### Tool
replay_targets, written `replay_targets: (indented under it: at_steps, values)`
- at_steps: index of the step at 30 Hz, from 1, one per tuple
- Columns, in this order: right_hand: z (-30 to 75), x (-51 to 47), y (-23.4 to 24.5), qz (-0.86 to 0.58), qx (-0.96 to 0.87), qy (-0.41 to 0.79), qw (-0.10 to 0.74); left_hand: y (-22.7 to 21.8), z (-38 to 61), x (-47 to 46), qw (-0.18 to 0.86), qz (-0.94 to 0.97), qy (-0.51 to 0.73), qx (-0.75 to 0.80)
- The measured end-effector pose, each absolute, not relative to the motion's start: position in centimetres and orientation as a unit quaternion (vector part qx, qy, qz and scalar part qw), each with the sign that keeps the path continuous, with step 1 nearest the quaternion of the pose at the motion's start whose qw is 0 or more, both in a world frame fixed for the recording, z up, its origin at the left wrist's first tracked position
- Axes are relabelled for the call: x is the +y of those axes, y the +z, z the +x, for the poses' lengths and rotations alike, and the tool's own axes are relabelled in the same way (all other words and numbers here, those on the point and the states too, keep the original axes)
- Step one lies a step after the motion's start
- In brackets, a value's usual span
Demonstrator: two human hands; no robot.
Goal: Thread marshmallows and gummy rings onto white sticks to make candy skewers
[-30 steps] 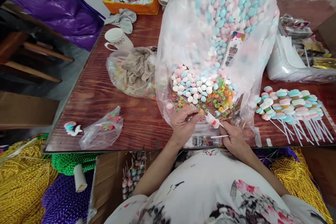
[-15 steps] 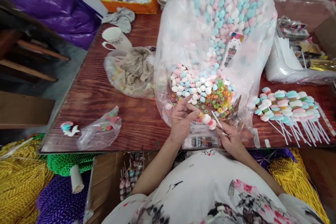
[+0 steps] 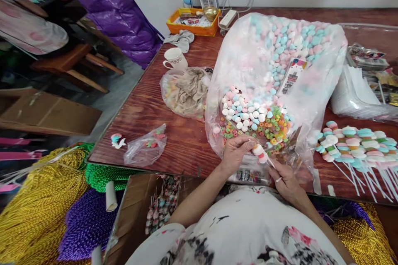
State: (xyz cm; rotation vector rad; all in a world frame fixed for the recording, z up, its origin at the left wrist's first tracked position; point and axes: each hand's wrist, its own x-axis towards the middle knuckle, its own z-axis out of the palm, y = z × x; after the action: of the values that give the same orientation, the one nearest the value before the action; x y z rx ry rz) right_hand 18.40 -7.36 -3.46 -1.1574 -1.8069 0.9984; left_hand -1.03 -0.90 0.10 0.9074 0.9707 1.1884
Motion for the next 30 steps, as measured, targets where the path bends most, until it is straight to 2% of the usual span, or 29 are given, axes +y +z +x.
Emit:
replay_targets:
  at_steps: [4, 10, 20, 24, 26, 27, 30]
  values:
    - [17.6, -7.8, -3.0, -0.458, -0.694, 0.387, 0.399, -0.6, -0.7, -1.1, 0.623, 0.403, 0.521, 0.421]
    - [16.4, -8.1, -2.9, -0.451, -0.689, 0.417, 0.384, -1.4, -0.6, -1.8, 0.606, 0.424, 0.535, 0.409]
    - [16.4, -8.2, -3.6, -0.472, -0.678, 0.405, 0.391, -0.7, -0.4, -2.7, 0.591, 0.494, 0.477, 0.423]
    - [17.1, -7.6, -3.3, -0.487, -0.675, 0.369, 0.414, 0.1, -1.8, -0.7, 0.605, 0.542, 0.42, 0.405]
    - [17.8, -7.2, -3.2, -0.51, -0.662, 0.342, 0.43, 0.5, -3.1, 1.1, 0.56, 0.584, 0.401, 0.43]
    - [18.2, -7.0, -3.2, -0.522, -0.652, 0.333, 0.438, 0.6, -3.6, 2.2, 0.503, 0.616, 0.396, 0.459]
    - [19.1, -6.6, -3.6, -0.542, -0.621, 0.331, 0.459, 0.4, -4.7, 5.0, 0.263, 0.749, 0.287, 0.536]
